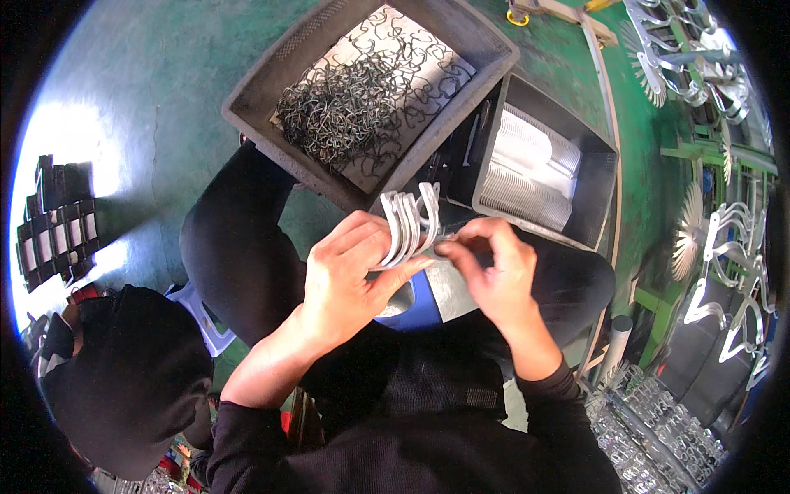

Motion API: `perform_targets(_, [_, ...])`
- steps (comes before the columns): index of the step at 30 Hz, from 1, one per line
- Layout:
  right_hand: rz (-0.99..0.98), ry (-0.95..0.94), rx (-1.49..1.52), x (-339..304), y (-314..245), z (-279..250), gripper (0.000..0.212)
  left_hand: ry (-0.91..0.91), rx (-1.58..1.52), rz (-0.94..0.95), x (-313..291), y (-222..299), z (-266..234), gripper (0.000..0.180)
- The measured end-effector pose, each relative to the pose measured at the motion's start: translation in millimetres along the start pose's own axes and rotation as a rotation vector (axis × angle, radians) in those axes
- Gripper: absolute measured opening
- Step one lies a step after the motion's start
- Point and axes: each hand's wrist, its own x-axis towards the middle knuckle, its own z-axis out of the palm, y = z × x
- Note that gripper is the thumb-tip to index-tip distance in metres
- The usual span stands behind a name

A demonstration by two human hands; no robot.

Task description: The person picks up metal hooks from a bin, attaches them to curved metal brackets, and hangs the assembled pieces onto a large circular rotating rack.

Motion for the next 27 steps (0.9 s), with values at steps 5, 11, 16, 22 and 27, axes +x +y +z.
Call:
perform_targets(5, [0.045, 0.007, 0.114, 96.4, 27.5, -23.1, 0.008, -0.036, -0.081, -0.138, -2.3, -6.6, -2.3, 0.021])
perform_targets(11, [-0.238, -0.515, -0.377, 234.5, 107.5, 16.3, 0.021, -0.199, -0.179, -0.225, -5.7, -11.6, -4.7, 0.022])
perform_targets(16, [-0.202, -0.967, -0.497, 263.1, 127.2, 73.5, 0.034, -0.27, -0.254, -0.27, -5.1, -16.0, -6.6, 0.024])
perform_targets(22, [-0.135, -0.717, -0.471, 293.6, 141.7, 79.8, 0.04, -0.283, -0.259, -0.254, -2.4, -14.9, -6.7, 0.023])
perform_targets(27, [-0.209, -0.757, -0.529, 297.6, 143.6, 64.1, 0.048, -0.285, -0.25, -0.249, -2.4, -16.9, -7.6, 0.021])
